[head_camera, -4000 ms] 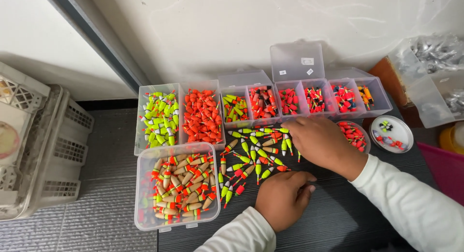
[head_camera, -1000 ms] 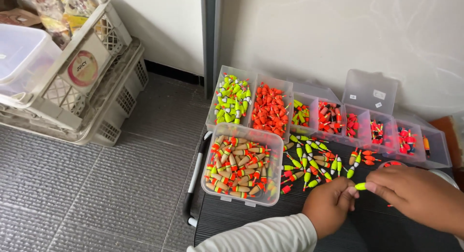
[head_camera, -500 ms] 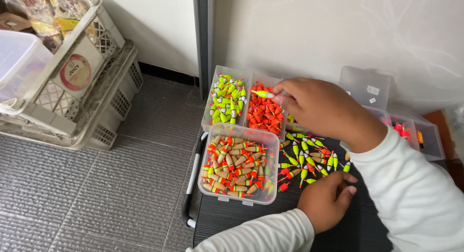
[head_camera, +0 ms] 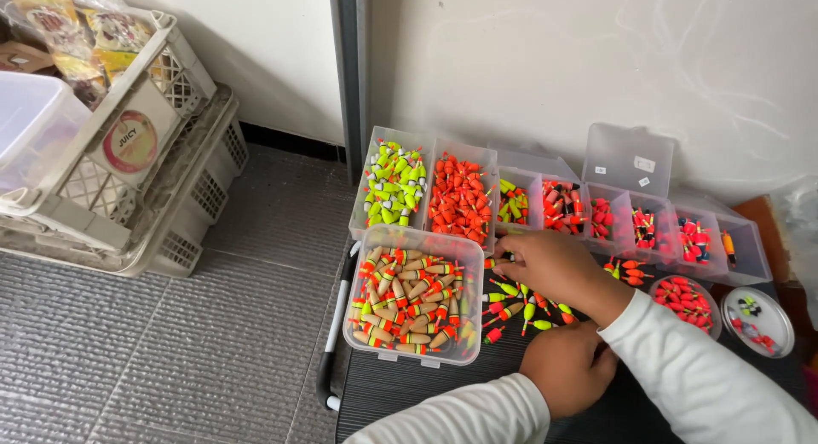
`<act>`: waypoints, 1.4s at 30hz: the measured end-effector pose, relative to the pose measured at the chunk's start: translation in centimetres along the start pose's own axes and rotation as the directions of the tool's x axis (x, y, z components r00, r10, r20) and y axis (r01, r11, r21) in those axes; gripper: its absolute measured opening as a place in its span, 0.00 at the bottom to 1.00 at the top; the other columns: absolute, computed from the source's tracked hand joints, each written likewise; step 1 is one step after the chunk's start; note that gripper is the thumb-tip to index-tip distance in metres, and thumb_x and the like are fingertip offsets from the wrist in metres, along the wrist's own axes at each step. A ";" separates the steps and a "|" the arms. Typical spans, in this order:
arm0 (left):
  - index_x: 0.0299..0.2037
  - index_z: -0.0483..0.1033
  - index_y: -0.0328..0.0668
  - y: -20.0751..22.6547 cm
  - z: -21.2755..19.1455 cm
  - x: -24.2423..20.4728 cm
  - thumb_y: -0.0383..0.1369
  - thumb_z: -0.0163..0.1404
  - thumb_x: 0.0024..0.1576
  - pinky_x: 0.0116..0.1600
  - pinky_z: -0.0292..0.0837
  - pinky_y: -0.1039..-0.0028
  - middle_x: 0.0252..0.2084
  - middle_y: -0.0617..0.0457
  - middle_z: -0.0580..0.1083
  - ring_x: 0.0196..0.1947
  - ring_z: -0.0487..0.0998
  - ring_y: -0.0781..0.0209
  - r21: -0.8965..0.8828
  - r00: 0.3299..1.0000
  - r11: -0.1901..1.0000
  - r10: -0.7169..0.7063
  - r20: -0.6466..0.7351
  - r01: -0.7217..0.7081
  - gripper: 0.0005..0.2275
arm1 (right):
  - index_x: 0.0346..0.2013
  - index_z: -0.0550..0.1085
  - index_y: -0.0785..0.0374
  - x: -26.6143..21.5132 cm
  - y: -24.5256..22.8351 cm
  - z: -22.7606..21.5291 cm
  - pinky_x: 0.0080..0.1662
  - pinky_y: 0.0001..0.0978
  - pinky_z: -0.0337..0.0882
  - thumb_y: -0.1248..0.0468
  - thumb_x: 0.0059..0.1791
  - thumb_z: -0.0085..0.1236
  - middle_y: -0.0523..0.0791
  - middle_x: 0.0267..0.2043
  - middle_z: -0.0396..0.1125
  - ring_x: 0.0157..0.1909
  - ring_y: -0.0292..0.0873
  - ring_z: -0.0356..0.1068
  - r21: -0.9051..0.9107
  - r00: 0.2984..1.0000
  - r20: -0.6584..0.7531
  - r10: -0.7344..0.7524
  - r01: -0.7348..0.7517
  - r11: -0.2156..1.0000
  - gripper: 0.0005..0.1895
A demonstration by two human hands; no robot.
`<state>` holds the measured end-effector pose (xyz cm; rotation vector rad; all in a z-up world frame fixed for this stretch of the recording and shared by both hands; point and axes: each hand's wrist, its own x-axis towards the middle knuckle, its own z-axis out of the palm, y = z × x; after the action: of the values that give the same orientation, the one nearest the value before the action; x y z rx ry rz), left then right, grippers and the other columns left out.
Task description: Assembling fishing floats by manually inserting stems into foam float bodies.
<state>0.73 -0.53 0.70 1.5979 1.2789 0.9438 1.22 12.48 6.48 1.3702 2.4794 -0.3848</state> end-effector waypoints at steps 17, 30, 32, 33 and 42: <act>0.32 0.65 0.47 0.5 -0.7 0.3 0.36 0.39 0.68 0.37 0.66 0.69 0.20 0.57 0.69 0.24 0.70 0.63 -0.403 0.990 0.911 -0.123 -0.072 0.084 0.11 | 0.41 0.77 0.54 -15.1 10.7 4.9 0.47 0.33 0.73 0.57 0.47 0.60 0.38 0.41 0.75 0.44 0.39 0.75 0.214 0.828 -0.552 -0.097 0.253 0.944 0.10; 0.33 0.66 0.45 -0.6 0.0 0.5 0.37 0.38 0.69 0.32 0.65 0.69 0.17 0.57 0.69 0.20 0.68 0.65 -0.414 0.978 0.904 -0.169 -0.118 0.106 0.12 | 0.42 0.77 0.48 -14.9 10.5 4.9 0.40 0.33 0.70 0.51 0.47 0.60 0.35 0.33 0.73 0.36 0.39 0.72 0.350 0.936 -0.353 -0.005 0.137 0.927 0.11; 0.33 0.66 0.46 -0.7 0.1 0.4 0.38 0.38 0.69 0.32 0.64 0.69 0.17 0.57 0.68 0.20 0.68 0.65 -0.402 0.979 0.909 -0.171 -0.111 0.113 0.12 | 0.40 0.76 0.49 -14.7 10.6 5.3 0.41 0.33 0.70 0.52 0.48 0.56 0.36 0.34 0.74 0.37 0.39 0.73 0.369 0.937 -0.349 -0.001 0.139 0.919 0.10; 0.32 0.65 0.46 -0.7 0.2 0.4 0.38 0.39 0.69 0.32 0.64 0.69 0.17 0.58 0.68 0.20 0.67 0.65 -0.391 0.980 0.913 -0.171 -0.103 0.118 0.12 | 0.38 0.76 0.50 -14.7 10.7 5.4 0.41 0.34 0.70 0.52 0.50 0.53 0.37 0.35 0.75 0.38 0.40 0.74 0.387 0.938 -0.347 0.004 0.139 0.911 0.09; 0.32 0.65 0.46 -0.6 0.2 0.5 0.37 0.38 0.69 0.31 0.64 0.70 0.16 0.58 0.67 0.18 0.66 0.67 -0.433 0.978 0.895 -0.176 -0.116 0.109 0.12 | 0.45 0.75 0.49 -14.8 10.1 5.0 0.43 0.36 0.71 0.51 0.50 0.52 0.37 0.39 0.75 0.42 0.43 0.74 0.314 0.922 -0.385 -0.035 0.167 0.934 0.13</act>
<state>0.77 0.03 0.07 1.0948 1.1737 1.1755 17.96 4.38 6.38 1.5720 2.9128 -0.6611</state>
